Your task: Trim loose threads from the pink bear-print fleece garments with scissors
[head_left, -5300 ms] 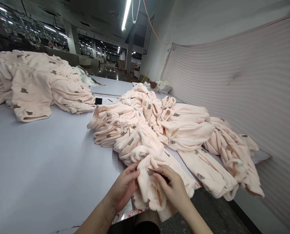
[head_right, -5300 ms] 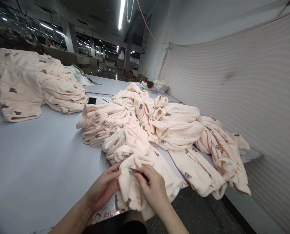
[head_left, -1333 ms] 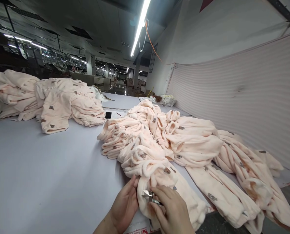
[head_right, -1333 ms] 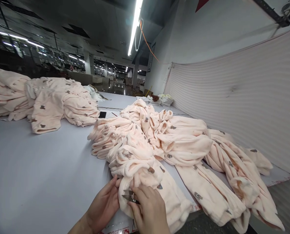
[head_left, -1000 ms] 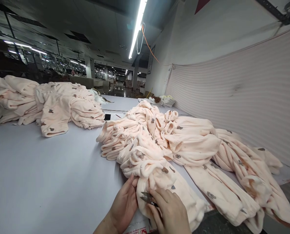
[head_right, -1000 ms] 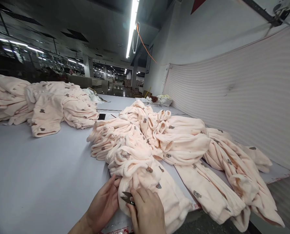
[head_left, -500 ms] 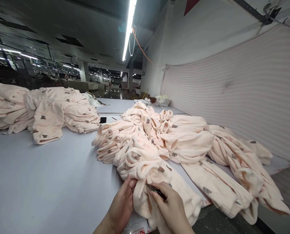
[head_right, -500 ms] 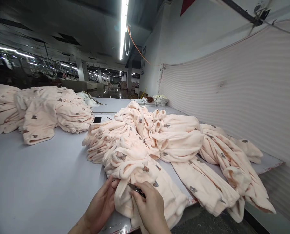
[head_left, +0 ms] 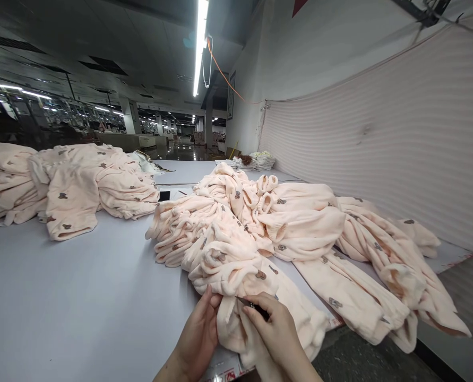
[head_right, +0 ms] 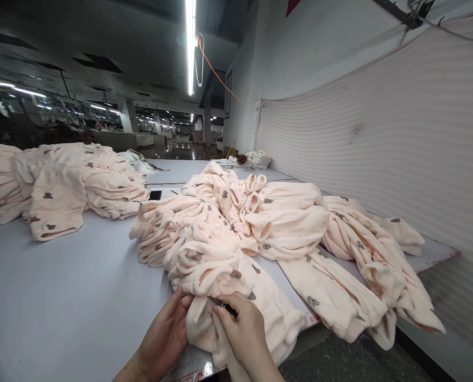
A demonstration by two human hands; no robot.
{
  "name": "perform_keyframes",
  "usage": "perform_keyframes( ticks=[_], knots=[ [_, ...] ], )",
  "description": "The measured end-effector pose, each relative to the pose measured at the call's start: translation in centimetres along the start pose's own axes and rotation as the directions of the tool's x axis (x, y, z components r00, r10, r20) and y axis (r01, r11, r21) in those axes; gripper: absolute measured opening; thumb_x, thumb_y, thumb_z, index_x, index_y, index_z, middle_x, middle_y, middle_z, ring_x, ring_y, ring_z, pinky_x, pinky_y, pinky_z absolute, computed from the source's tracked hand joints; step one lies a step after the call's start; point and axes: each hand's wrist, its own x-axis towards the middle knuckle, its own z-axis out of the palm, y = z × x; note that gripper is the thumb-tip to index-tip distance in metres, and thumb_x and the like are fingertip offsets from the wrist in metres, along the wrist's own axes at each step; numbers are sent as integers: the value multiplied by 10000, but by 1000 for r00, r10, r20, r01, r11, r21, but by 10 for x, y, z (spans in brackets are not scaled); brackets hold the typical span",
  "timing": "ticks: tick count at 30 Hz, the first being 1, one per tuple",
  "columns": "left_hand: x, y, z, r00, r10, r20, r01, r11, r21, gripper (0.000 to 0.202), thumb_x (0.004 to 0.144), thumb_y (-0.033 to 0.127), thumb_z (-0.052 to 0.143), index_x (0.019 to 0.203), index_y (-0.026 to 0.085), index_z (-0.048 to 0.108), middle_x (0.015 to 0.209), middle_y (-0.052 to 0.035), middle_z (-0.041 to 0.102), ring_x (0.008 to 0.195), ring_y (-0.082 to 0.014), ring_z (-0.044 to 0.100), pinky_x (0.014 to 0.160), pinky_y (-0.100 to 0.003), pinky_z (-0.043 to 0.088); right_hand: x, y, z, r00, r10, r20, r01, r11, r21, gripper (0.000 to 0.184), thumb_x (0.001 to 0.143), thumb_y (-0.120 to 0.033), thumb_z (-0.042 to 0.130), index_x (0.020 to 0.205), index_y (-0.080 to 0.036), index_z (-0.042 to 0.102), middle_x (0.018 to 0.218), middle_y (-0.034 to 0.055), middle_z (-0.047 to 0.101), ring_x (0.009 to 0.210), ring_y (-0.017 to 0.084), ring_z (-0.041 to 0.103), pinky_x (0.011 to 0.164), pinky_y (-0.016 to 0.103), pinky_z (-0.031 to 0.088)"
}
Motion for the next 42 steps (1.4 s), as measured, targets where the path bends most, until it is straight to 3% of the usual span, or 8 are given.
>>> perform_keyframes(
  ticks=[9, 20, 23, 30, 32, 34, 37, 42],
  knots=[
    [6, -4, 6, 999, -31, -42, 27, 996, -84, 440, 920, 439, 425, 1244, 176, 562, 1202, -76, 662, 1194, -261, 535, 1021, -402, 394, -20, -2, 8, 995, -99, -1, 95, 954, -284, 217, 833, -192, 581, 1015, -276, 665, 913, 20, 694, 840, 213, 635, 725, 289, 463],
    [9, -12, 5, 999, -32, -7, 31, 997, -71, 370, 898, 432, 473, 1142, 203, 631, 1025, -53, 719, 1103, -246, 595, 989, -385, 424, -9, -3, 26, 997, -36, -62, 42, 995, 86, 361, 755, -144, 609, 1102, -244, 612, 998, 28, 663, 911, 186, 613, 776, 245, 452],
    [11, -12, 10, 994, 35, -101, -29, 997, 69, 206, 834, 323, 606, 965, 185, 686, 863, -27, 724, 976, -211, 641, 913, -322, 471, -7, -5, 34, 998, -50, -28, 55, 977, 206, 108, 782, -154, 560, 831, -202, 643, 759, -2, 620, 733, 156, 569, 665, 230, 410],
    [17, 27, -5, 806, 501, -314, -285, 794, 536, 243, 710, 328, 712, 897, 202, 621, 823, 17, 660, 697, -133, 615, 689, -248, 523, -31, 21, -13, 977, 213, 7, -203, 921, 333, 340, 898, -456, 484, 714, -174, 534, 660, -26, 493, 660, 136, 479, 605, 220, 372],
    [20, 18, -7, 725, 653, -216, -342, 615, 711, 393, 725, 333, 696, 1078, 209, 575, 1060, -49, 639, 929, -210, 627, 845, -339, 509, -38, 32, -22, 974, 222, 49, -228, 950, 215, 327, 912, -424, 471, 749, -167, 593, 696, -4, 572, 697, 155, 537, 637, 228, 395],
    [26, 1, -6, 628, 761, 166, -398, 130, 908, 558, 743, 305, 681, 1257, 220, 484, 1318, -124, 510, 1223, -316, 478, 1020, -480, 381, -42, 40, -21, 971, 204, 124, -221, 964, 147, 216, 884, -358, 536, 873, -180, 657, 827, 18, 668, 799, 182, 603, 722, 239, 427],
    [41, -12, 2, 629, 434, 645, -335, -597, 729, 480, 754, 272, 657, 1220, 260, 546, 1434, -109, 433, 1372, -379, 254, 1097, -630, 70, -46, 50, -9, 954, 207, 219, -219, 975, 31, 348, 746, -260, 695, 1091, -235, 656, 1032, 22, 708, 953, 219, 632, 826, 256, 434],
    [39, 48, -14, 811, 247, 530, -161, -777, 609, 125, 760, 203, 508, 720, 182, 625, 930, -111, 701, 1145, -319, 548, 1061, -569, 238, -52, 68, 6, 938, 237, 253, -207, 968, -140, 347, 710, -159, 661, 1042, -255, 693, 1010, 20, 731, 950, 225, 650, 827, 265, 426]
  ],
)
